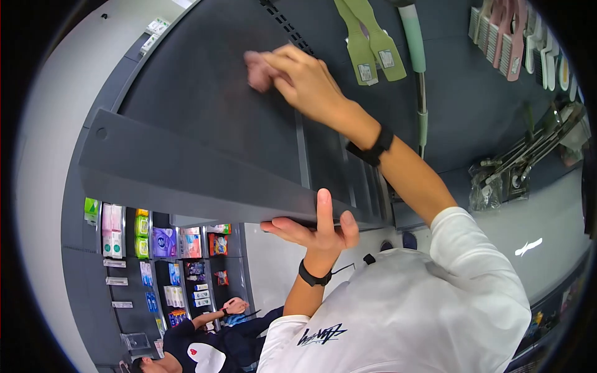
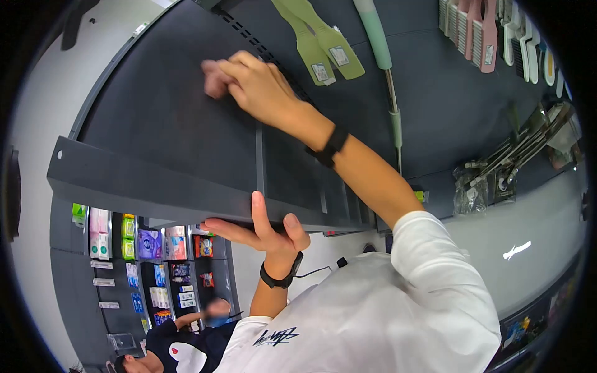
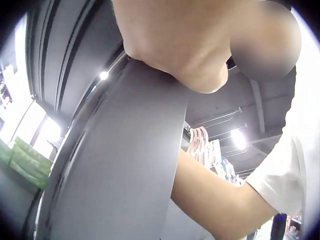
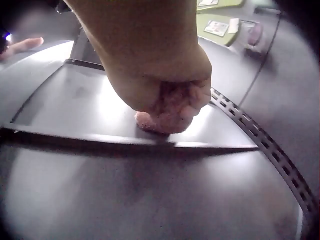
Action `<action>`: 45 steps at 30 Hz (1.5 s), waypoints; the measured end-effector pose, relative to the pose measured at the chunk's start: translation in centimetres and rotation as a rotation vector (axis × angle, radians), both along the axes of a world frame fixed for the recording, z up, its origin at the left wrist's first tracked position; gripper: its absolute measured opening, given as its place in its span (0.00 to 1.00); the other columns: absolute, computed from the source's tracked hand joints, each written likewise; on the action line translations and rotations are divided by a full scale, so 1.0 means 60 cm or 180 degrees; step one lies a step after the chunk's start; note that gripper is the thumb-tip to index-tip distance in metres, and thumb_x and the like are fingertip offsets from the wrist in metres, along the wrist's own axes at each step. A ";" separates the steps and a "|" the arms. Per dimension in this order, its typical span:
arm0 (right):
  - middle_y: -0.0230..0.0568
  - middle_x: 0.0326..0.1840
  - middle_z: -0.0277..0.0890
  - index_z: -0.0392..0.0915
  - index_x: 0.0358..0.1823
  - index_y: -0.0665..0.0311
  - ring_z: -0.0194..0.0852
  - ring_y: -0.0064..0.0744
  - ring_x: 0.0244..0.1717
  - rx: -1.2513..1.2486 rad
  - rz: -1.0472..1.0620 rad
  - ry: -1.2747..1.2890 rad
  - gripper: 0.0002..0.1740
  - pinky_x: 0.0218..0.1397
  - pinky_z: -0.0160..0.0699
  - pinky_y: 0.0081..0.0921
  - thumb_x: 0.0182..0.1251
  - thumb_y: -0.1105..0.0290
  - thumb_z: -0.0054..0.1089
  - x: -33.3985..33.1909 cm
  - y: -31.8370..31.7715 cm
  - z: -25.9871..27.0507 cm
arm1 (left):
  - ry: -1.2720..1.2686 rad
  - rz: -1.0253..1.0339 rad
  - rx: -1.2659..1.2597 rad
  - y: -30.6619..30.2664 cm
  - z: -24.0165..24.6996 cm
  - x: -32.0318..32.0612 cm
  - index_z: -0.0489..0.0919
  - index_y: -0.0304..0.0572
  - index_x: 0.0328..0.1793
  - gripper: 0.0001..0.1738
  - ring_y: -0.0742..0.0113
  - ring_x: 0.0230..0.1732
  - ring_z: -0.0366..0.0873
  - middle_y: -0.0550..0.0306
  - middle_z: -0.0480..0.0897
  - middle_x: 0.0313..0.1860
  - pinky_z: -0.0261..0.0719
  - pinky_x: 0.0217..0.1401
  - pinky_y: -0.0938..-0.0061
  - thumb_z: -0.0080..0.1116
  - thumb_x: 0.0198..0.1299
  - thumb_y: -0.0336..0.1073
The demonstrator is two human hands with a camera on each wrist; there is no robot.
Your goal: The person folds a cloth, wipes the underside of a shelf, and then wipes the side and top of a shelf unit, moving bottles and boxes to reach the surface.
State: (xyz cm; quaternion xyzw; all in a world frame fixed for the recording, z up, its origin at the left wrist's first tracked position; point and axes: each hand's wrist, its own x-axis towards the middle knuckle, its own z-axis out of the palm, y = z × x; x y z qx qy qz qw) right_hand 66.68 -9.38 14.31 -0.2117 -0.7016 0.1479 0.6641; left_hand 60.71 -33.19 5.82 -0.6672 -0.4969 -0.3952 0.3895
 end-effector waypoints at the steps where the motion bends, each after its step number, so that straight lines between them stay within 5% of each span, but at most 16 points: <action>1: 0.42 0.53 0.83 0.83 0.68 0.48 0.88 0.54 0.47 -0.0011 -0.0016 -0.0014 0.27 0.49 0.88 0.46 0.68 0.76 0.60 0.012 -0.010 -0.035 | 0.0130 0.0070 0.0047 0.001 0.005 0.001 0.80 0.40 0.76 0.34 0.14 0.90 0.23 0.18 0.33 0.91 0.26 0.82 0.16 0.51 0.72 0.53; 5: 0.39 0.52 0.81 0.81 0.70 0.48 0.88 0.53 0.47 -0.0416 0.0132 -0.0704 0.32 0.47 0.87 0.47 0.64 0.80 0.61 0.069 -0.079 -0.108 | 0.0203 0.0065 0.0145 0.006 0.009 0.002 0.78 0.40 0.78 0.34 0.14 0.90 0.24 0.15 0.35 0.90 0.27 0.81 0.13 0.47 0.75 0.53; 7: 0.41 0.52 0.79 0.81 0.67 0.58 0.87 0.49 0.45 -0.0297 0.0404 -0.0830 0.31 0.45 0.86 0.43 0.61 0.82 0.63 0.090 -0.110 -0.103 | 0.0189 0.0089 0.0150 0.005 0.010 0.004 0.78 0.41 0.78 0.34 0.13 0.90 0.24 0.15 0.35 0.90 0.27 0.81 0.13 0.47 0.75 0.53; 12: 0.37 0.51 0.78 0.80 0.65 0.57 0.87 0.43 0.43 0.0019 0.0237 -0.1511 0.31 0.40 0.85 0.37 0.58 0.81 0.66 0.114 -0.180 -0.063 | 0.0226 0.0124 0.0124 0.001 0.012 0.004 0.78 0.41 0.77 0.34 0.12 0.90 0.25 0.16 0.36 0.90 0.27 0.81 0.12 0.47 0.75 0.54; 15: 0.36 0.44 0.75 0.82 0.58 0.58 0.80 0.35 0.31 0.0442 -0.0685 -0.1577 0.20 0.32 0.82 0.32 0.63 0.75 0.67 0.086 -0.184 -0.054 | 0.0068 0.0105 0.0084 0.001 0.000 0.002 0.87 0.48 0.71 0.31 0.16 0.91 0.23 0.25 0.35 0.93 0.28 0.85 0.19 0.50 0.73 0.56; 20: 0.39 0.45 0.76 0.83 0.49 0.66 0.84 0.35 0.35 0.1137 -0.2152 -0.2456 0.15 0.32 0.86 0.28 0.59 0.73 0.68 0.002 -0.045 -0.059 | 0.0282 0.0057 0.0181 0.005 0.004 0.000 0.86 0.45 0.71 0.31 0.13 0.90 0.28 0.21 0.39 0.92 0.30 0.85 0.19 0.48 0.73 0.53; 24: 0.41 0.43 0.79 0.85 0.43 0.70 0.87 0.37 0.35 0.1187 -0.2187 -0.3274 0.11 0.33 0.88 0.26 0.59 0.75 0.69 -0.031 0.013 -0.023 | 0.0348 -0.0052 0.0279 0.015 0.005 -0.001 0.86 0.44 0.72 0.32 0.13 0.90 0.31 0.22 0.40 0.92 0.30 0.85 0.19 0.47 0.72 0.52; 28: 0.48 0.43 0.83 0.85 0.46 0.69 0.90 0.45 0.42 0.0951 -0.1952 -0.2858 0.10 0.40 0.92 0.35 0.62 0.77 0.68 -0.030 0.046 -0.026 | 0.0342 -0.0113 0.0312 0.016 0.001 -0.003 0.87 0.48 0.71 0.31 0.14 0.90 0.32 0.24 0.42 0.92 0.31 0.86 0.22 0.47 0.71 0.52; 30: 0.49 0.45 0.84 0.83 0.55 0.69 0.89 0.51 0.45 0.0343 -0.1123 -0.1826 0.15 0.50 0.92 0.40 0.66 0.78 0.67 -0.017 0.046 -0.036 | 0.0351 -0.0139 0.0365 0.020 0.002 -0.004 0.88 0.49 0.71 0.31 0.14 0.90 0.32 0.24 0.43 0.92 0.32 0.87 0.22 0.47 0.71 0.52; 31: 0.52 0.53 0.85 0.77 0.65 0.69 0.88 0.58 0.51 0.0221 -0.0632 -0.1372 0.22 0.60 0.88 0.44 0.70 0.78 0.65 -0.012 0.041 -0.041 | 0.0352 -0.0148 0.0375 0.019 0.001 -0.005 0.88 0.49 0.70 0.31 0.14 0.90 0.33 0.24 0.43 0.92 0.32 0.87 0.23 0.47 0.71 0.52; 34: 0.60 0.62 0.82 0.77 0.65 0.75 0.85 0.65 0.52 0.0452 -0.0214 -0.0852 0.21 0.59 0.87 0.50 0.74 0.75 0.61 -0.003 0.025 -0.055 | 0.0384 -0.0187 0.0363 0.018 0.000 -0.006 0.89 0.48 0.68 0.31 0.15 0.90 0.35 0.24 0.45 0.92 0.35 0.87 0.24 0.47 0.71 0.54; 37: 0.69 0.66 0.77 0.69 0.70 0.80 0.81 0.70 0.59 0.0491 -0.0390 -0.1271 0.36 0.64 0.83 0.54 0.56 0.88 0.61 -0.005 0.027 -0.056 | 0.0364 -0.0094 0.0378 0.009 0.010 -0.001 0.88 0.44 0.68 0.30 0.15 0.90 0.39 0.23 0.48 0.91 0.39 0.87 0.22 0.46 0.77 0.54; 38: 0.67 0.71 0.74 0.68 0.72 0.77 0.79 0.69 0.66 0.0377 -0.0424 -0.1592 0.34 0.66 0.83 0.52 0.62 0.84 0.62 -0.020 0.060 -0.062 | 0.0344 -0.0054 0.0377 0.008 0.007 -0.003 0.87 0.43 0.69 0.30 0.16 0.90 0.40 0.23 0.49 0.91 0.40 0.87 0.23 0.46 0.78 0.53; 41: 0.75 0.67 0.75 0.78 0.59 0.86 0.78 0.68 0.68 0.0000 -0.0737 -0.2493 0.31 0.71 0.80 0.48 0.51 0.78 0.73 -0.041 0.051 -0.007 | 0.0260 -0.0044 0.0370 0.002 0.013 -0.005 0.85 0.39 0.72 0.30 0.18 0.90 0.41 0.23 0.50 0.91 0.43 0.87 0.25 0.48 0.79 0.51; 44: 0.93 0.72 0.63 0.68 0.63 1.03 0.64 0.87 0.76 0.0277 -0.1768 -0.2594 0.45 0.82 0.64 0.62 0.52 0.71 0.76 -0.113 0.079 -0.038 | 0.0250 -0.0058 0.0384 -0.007 0.023 -0.009 0.84 0.37 0.72 0.28 0.18 0.90 0.42 0.23 0.51 0.90 0.48 0.87 0.28 0.50 0.78 0.47; 45: 0.94 0.75 0.59 0.64 0.66 1.04 0.57 0.90 0.79 0.0150 -0.1626 -0.2550 0.48 0.84 0.60 0.64 0.52 0.71 0.76 -0.125 0.092 -0.048 | 0.0275 -0.0063 0.0397 -0.009 0.023 -0.012 0.84 0.38 0.72 0.27 0.19 0.90 0.43 0.24 0.52 0.90 0.49 0.86 0.28 0.50 0.78 0.46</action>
